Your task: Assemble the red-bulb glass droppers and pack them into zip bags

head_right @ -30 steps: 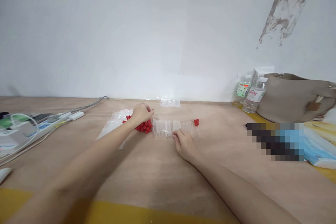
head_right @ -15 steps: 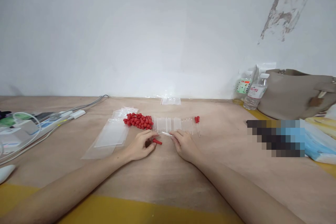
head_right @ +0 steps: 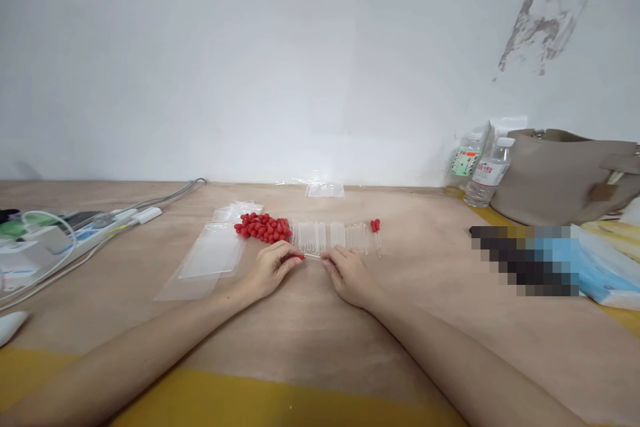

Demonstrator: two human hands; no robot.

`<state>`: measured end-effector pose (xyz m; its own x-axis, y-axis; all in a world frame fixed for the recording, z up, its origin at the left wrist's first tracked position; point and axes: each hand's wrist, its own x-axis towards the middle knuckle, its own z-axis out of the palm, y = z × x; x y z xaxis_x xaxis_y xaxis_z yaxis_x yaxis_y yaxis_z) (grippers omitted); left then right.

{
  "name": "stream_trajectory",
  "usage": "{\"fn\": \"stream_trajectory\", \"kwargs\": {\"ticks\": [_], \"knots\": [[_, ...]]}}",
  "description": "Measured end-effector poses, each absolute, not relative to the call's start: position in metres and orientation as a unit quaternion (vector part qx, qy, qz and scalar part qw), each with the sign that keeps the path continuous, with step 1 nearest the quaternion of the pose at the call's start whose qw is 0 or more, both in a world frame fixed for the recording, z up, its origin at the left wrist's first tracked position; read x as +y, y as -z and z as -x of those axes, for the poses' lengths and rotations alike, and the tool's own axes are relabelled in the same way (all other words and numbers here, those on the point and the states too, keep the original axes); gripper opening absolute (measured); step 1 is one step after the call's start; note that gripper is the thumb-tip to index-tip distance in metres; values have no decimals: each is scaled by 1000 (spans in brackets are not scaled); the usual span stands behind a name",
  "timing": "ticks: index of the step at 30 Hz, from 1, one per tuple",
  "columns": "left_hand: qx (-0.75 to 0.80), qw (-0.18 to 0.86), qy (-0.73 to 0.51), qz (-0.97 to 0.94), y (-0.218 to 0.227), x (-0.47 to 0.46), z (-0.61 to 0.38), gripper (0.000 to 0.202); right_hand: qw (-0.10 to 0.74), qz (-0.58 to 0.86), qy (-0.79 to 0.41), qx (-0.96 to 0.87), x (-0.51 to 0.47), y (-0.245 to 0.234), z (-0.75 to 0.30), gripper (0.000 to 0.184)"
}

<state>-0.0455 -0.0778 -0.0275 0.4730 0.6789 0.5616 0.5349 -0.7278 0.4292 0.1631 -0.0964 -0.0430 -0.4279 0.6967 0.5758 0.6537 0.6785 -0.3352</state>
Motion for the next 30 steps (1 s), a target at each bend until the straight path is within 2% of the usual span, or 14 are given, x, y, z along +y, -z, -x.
{"fn": "stream_trajectory", "kwargs": {"ticks": [12,20,30], "knots": [[337,161,-320,-871,25,-78,46,15,342,376,-28,-861,-93,43,-164,18],[303,137,-317,-888,29,-80,47,13,312,373,15,-874,-92,38,-170,18],[296,94,-315,-897,35,-81,47,16,315,366,85,-872,-98,38,-166,21]]}}
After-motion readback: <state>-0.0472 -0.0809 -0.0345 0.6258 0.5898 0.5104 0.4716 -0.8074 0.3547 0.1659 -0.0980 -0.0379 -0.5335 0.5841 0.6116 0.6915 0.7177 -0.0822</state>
